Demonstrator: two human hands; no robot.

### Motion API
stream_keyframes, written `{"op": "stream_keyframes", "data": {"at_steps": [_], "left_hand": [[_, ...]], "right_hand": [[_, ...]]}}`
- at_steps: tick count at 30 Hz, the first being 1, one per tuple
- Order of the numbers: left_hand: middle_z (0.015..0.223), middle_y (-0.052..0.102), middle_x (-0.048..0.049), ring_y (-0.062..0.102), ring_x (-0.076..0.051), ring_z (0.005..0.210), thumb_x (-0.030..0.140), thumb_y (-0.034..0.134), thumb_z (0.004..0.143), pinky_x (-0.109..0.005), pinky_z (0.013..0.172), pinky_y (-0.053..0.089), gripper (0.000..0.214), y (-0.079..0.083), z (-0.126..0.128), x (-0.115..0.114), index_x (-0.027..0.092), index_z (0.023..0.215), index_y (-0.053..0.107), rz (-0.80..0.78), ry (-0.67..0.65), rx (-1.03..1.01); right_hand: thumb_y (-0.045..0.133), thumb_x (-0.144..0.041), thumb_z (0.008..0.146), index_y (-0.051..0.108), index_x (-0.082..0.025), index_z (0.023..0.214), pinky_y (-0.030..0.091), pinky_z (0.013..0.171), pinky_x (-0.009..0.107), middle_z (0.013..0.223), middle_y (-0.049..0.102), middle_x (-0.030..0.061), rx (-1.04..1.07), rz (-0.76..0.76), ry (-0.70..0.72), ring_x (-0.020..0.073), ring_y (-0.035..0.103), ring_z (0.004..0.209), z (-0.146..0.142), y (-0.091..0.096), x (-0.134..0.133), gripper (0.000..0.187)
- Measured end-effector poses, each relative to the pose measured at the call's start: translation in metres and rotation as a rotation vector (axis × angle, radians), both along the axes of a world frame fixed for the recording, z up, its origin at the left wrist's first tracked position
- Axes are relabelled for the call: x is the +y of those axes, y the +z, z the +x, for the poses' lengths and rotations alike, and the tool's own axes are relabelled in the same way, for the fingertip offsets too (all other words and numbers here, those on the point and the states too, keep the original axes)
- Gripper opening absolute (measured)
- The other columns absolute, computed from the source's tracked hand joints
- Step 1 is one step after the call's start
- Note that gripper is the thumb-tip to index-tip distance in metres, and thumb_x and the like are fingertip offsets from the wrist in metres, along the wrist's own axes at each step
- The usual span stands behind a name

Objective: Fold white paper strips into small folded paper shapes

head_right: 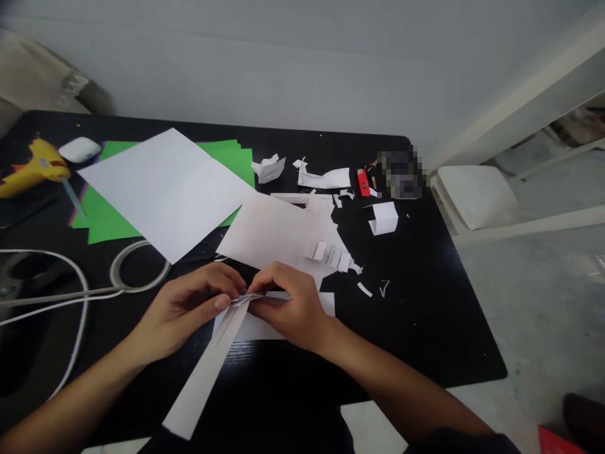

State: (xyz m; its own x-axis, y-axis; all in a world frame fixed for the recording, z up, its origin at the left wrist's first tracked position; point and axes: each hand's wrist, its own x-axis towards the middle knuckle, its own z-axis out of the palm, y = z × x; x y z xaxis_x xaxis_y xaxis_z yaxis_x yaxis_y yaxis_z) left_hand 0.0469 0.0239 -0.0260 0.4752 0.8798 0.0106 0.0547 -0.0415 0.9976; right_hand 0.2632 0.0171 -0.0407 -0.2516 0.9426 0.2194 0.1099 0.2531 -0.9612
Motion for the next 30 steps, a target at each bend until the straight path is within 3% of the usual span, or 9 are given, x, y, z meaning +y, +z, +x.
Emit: {"op": "stream_keyframes", "data": {"at_steps": [9, 15, 20, 23, 30], "left_hand": [[0.107, 0.074, -0.0091, 0.069, -0.021, 0.095, 0.031, 0.066, 0.098, -0.031, 0.080, 0.054, 0.012, 0.002, 0.001, -0.002, 0.021, 0.096, 0.071, -0.142, 0.013, -0.033], [0.108, 0.074, -0.0081, 0.069, -0.020, 0.096, 0.032, 0.069, 0.096, -0.029, 0.080, 0.054, 0.012, 0.001, 0.001, -0.002, 0.021, 0.095, 0.072, -0.203, 0.012, -0.060], [0.112, 0.072, -0.0070, 0.068, -0.018, 0.093, 0.029, 0.075, 0.091, -0.028, 0.078, 0.054, 0.012, 0.001, 0.002, -0.003, 0.022, 0.098, 0.069, -0.350, -0.019, -0.103], [0.105, 0.071, -0.0053, 0.067, -0.016, 0.087, 0.029, 0.078, 0.090, -0.026, 0.074, 0.053, 0.015, -0.001, 0.004, -0.004, 0.022, 0.100, 0.069, -0.407, -0.022, -0.125], [0.088, 0.070, -0.0029, 0.067, -0.013, 0.078, 0.029, 0.079, 0.089, -0.025, 0.073, 0.055, 0.015, -0.002, 0.005, -0.002, 0.019, 0.098, 0.071, -0.461, -0.023, -0.166]], "right_hand": [[0.082, -0.028, 0.086, 0.074, -0.023, 0.086, 0.060, 0.071, 0.034, 0.084, 0.074, 0.0036, 0.056, 0.018, 0.014, 0.0187, 0.071, 0.078, 0.001, 0.002, 0.002, 0.009], [0.080, -0.025, 0.088, 0.074, -0.024, 0.086, 0.060, 0.071, 0.034, 0.084, 0.074, 0.0032, 0.039, 0.027, 0.011, 0.0189, 0.072, 0.079, 0.001, 0.003, 0.001, 0.007], [0.081, -0.017, 0.084, 0.072, -0.023, 0.085, 0.058, 0.068, 0.033, 0.081, 0.072, 0.0019, 0.049, 0.009, 0.002, 0.0175, 0.070, 0.074, 0.001, 0.003, 0.000, 0.011], [0.078, -0.011, 0.083, 0.072, -0.023, 0.086, 0.057, 0.068, 0.034, 0.083, 0.072, 0.0019, 0.059, 0.019, 0.016, 0.0180, 0.070, 0.076, 0.000, 0.003, -0.001, 0.014], [0.074, -0.017, 0.087, 0.070, -0.022, 0.088, 0.056, 0.064, 0.032, 0.082, 0.071, 0.0030, 0.034, 0.023, 0.026, 0.0170, 0.067, 0.072, -0.001, 0.013, -0.002, 0.006]]}}
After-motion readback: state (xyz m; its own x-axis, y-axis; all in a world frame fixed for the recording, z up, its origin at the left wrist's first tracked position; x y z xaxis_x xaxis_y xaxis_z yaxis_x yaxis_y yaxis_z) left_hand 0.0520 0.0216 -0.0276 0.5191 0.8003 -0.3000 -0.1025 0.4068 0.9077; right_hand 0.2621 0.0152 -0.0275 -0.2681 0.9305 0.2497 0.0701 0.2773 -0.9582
